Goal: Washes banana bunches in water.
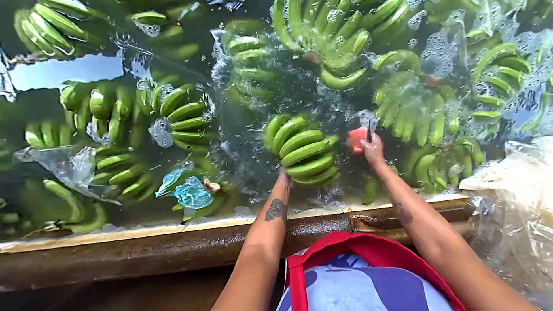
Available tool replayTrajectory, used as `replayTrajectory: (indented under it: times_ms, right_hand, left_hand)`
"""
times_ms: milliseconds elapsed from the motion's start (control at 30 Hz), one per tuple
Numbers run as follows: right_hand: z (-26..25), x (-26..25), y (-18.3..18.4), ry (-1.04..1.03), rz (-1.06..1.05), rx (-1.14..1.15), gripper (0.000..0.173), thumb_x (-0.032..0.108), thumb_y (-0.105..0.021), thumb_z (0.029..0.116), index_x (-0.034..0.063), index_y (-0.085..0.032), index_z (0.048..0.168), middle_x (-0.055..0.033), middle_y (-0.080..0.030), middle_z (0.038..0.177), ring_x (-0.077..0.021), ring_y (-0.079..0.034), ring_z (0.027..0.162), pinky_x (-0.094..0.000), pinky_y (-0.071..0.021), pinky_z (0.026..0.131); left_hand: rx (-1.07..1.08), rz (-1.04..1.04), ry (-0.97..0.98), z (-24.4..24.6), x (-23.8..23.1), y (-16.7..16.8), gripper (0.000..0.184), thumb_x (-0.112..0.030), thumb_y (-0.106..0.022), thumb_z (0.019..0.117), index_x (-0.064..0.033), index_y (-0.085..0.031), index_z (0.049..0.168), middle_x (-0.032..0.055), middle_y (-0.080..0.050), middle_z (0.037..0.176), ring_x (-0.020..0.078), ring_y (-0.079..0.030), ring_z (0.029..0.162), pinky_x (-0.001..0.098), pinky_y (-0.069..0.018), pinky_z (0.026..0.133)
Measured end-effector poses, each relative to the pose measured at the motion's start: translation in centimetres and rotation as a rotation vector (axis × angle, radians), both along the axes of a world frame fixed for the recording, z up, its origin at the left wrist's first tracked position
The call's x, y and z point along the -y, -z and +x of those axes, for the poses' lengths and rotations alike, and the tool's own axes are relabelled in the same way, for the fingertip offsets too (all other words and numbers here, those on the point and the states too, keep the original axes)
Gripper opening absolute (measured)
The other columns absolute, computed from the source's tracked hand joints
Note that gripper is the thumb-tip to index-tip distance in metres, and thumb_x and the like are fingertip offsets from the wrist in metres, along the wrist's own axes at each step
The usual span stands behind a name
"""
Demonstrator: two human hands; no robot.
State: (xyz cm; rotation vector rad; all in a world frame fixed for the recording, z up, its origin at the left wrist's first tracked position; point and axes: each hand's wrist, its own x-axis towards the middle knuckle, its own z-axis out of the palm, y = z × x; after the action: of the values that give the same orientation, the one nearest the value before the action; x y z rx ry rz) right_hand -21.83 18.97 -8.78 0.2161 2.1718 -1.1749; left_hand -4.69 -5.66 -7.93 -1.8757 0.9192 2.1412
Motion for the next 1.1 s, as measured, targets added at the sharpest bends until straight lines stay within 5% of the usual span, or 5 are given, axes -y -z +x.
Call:
replayTrajectory:
  times_ms: [433, 633, 767, 933, 1100]
  right_hand:
    - [0.4, -5.4, 0.5, -0.524, 0.569, -0.038, 0.072, 0.053, -0.078, 0.0837, 0.0166, -0.059, 0.143, -0.0293, -0.06, 0.136, -0.0494, -0.063, 0.115, -0.0697, -0.0491, 0.095]
    - [5.0, -0.2, -2.2, -0.127, 0.161, 0.005, 0.043, 0.034, -0.063, 0.1013, 0.0015, -0.065, 0.129, -0.0147, -0.071, 0.112, -0.0207, -0.069, 0.093, -0.0408, -0.0566, 0.087]
    - [8.1, 3.5, 1.5, 0.491, -0.163, 0.513, 0.038, 0.043, -0.047, 0.1093, 0.0059, -0.054, 0.102, -0.0001, -0.045, 0.058, -0.0097, -0.041, 0.041, -0.0261, -0.0432, 0.041]
    - [5.5, 4.0, 3.0, 0.543, -0.378, 0.592, 0.033, 0.045, -0.059, 0.1038, 0.0123, -0.055, 0.099, 0.006, -0.043, 0.055, -0.005, -0.041, 0.042, -0.0206, -0.042, 0.044]
    - [1.4, 5.4, -1.1, 0.23, -0.317, 0.459, 0.031, 0.04, -0.055, 0.1062, 0.0131, -0.052, 0.122, 0.0063, -0.04, 0.057, -0.0042, -0.037, 0.042, -0.021, -0.0397, 0.043]
  left_hand:
    - [0.168, 0.188, -0.446, -4.3, -3.2, -1.3, 0.065, -0.055, -0.017, 0.1096, -0.0098, -0.041, 0.149, 0.0195, -0.054, 0.141, 0.0338, -0.056, 0.124, 0.0583, -0.0494, 0.099]
    - [0.037, 0.076, -0.624, -5.0, -9.5, 0.1, 0.056, -0.044, -0.015, 0.1122, -0.0079, -0.038, 0.149, 0.0158, -0.052, 0.14, 0.0277, -0.054, 0.124, 0.0502, -0.0491, 0.101]
    - [-0.1, 0.091, 0.274, 0.3, -11.8, -1.7, 0.073, -0.042, -0.004, 0.1119, 0.0092, -0.05, 0.137, 0.023, -0.064, 0.122, 0.0292, -0.064, 0.107, 0.0468, -0.0536, 0.092]
    - [-0.407, -1.0, 1.001, 2.2, -5.8, -2.7, 0.034, -0.022, -0.059, 0.0999, 0.0019, -0.069, 0.122, 0.0234, -0.065, 0.13, 0.038, -0.058, 0.129, 0.0524, -0.0429, 0.113]
    - [-0.029, -0.681, 1.349, -6.6, 4.2, -0.5, 0.077, -0.054, -0.064, 0.0967, 0.0034, -0.048, 0.146, 0.0304, -0.051, 0.145, 0.0453, -0.047, 0.139, 0.0638, -0.0355, 0.115]
